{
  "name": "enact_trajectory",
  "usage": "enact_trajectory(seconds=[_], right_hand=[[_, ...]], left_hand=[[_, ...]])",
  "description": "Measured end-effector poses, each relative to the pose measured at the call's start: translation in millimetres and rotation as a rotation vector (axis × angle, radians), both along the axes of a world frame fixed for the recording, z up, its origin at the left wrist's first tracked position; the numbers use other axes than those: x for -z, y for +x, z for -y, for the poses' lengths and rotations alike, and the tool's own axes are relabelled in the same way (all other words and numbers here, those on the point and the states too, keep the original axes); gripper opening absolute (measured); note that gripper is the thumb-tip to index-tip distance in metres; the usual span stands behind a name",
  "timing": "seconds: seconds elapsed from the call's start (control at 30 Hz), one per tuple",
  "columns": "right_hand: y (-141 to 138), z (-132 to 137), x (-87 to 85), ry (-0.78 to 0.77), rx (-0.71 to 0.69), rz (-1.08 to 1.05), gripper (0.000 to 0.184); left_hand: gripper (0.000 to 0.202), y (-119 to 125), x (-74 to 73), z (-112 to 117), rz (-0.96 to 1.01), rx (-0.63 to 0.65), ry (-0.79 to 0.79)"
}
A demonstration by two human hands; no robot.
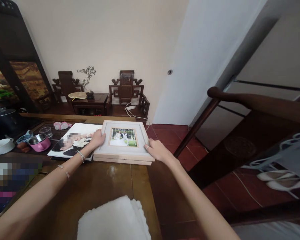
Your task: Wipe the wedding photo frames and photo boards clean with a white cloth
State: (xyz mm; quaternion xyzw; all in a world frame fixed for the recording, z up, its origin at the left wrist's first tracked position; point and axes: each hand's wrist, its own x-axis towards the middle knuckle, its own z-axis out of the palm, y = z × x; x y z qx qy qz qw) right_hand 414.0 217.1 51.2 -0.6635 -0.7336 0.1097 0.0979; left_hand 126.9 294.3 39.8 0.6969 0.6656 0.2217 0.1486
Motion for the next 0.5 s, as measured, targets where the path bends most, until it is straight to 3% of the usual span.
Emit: enact_trajectory(seconds=[0.33,0.43,0.5], right_hand=[[0,-1,1.0,0.007,0.014,-0.051,0.031],[-5,19,-3.9,0.099,0.044,-0.076,0.045],[-14,53,-9.4,0.218,0.045,-0.108,0.052]], left_hand=[[0.044,-3,11.1,3,-0.118,0.005,0.027],[0.048,-14,2.9,5,-0.13,-0.001,0.041],[0.051,-32,-6.3,8,-0.142,-0.024,0.054]])
